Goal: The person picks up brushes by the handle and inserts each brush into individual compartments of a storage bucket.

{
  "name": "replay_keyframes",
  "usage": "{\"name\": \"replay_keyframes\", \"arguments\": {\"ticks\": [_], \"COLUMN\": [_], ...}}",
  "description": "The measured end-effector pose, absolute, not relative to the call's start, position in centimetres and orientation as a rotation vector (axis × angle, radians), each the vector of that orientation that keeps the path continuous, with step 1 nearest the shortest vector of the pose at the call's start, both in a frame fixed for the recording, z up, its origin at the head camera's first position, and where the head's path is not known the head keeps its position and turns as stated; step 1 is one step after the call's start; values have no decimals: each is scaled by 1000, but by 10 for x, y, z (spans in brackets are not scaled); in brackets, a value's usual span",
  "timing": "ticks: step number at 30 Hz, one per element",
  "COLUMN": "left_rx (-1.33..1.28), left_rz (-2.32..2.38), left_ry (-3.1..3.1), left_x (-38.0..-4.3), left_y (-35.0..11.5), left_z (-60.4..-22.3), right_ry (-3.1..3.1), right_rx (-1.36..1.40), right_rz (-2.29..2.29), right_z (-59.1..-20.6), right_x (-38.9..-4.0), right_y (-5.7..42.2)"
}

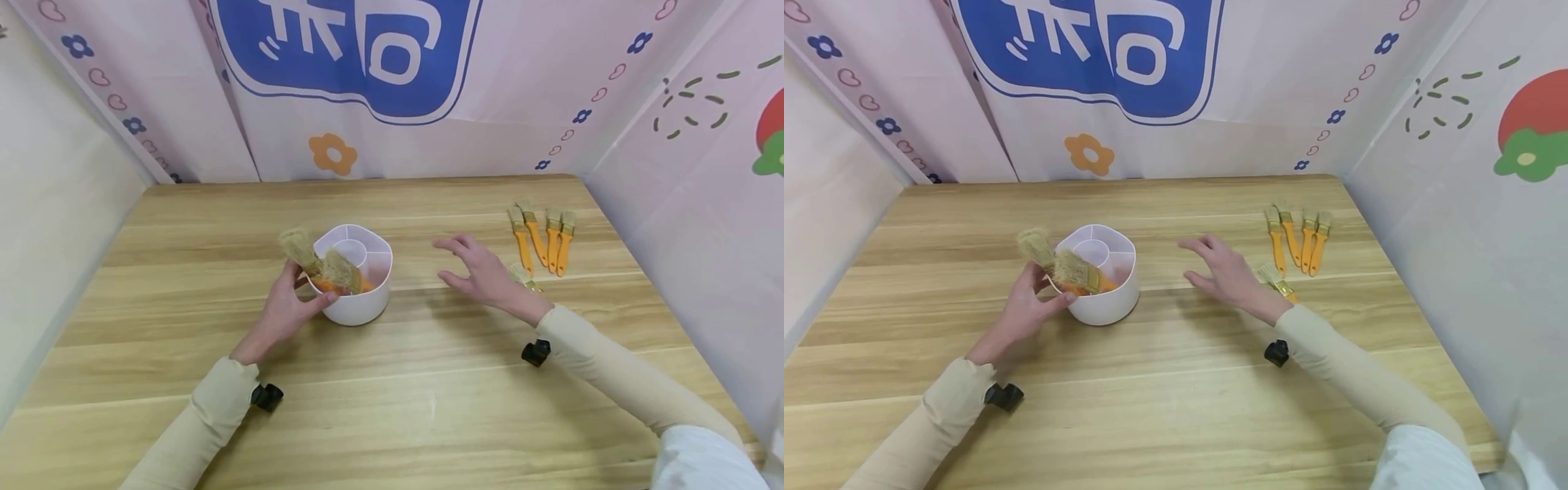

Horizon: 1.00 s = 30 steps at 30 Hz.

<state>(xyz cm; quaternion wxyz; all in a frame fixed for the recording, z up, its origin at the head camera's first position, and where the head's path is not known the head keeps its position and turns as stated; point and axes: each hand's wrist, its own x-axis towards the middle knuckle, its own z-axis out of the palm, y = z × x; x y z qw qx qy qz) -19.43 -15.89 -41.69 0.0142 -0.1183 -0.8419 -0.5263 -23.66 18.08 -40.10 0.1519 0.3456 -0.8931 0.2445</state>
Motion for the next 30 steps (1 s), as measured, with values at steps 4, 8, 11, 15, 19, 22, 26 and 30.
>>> {"name": "replay_keyframes", "arguments": {"ticks": [4,8,11,15,19,22,26,30], "left_rx": [-378,-381,-394,-414,-430,-443,-456,-453], "left_rz": [-1659,-1671,-1678,-1701,-1734,-1743,-1752,-1772], "left_ry": [-2614,-2623,-2618,-2595,-2564,-2549,-2530,-2508], "left_x": [-193,-191,-191,-191,-192,-192,-192,-193], "left_y": [-160,-159,-160,-161,-163,-163,-164,-163], "left_z": [-416,-414,-413,-416,-419,-420,-419,-418], "right_ry": [-2695,-2781,-2822,-2884,-2954,-2990,-3027,-3047], "right_rx": [891,792,735,663,600,568,519,477], "right_rz": [631,585,559,518,487,463,407,362], "right_z": [-406,-411,-413,-414,-416,-417,-418,-418], "right_x": [-235,-233,-231,-230,-230,-230,-230,-229], "right_y": [207,227,240,254,266,273,278,282]}}
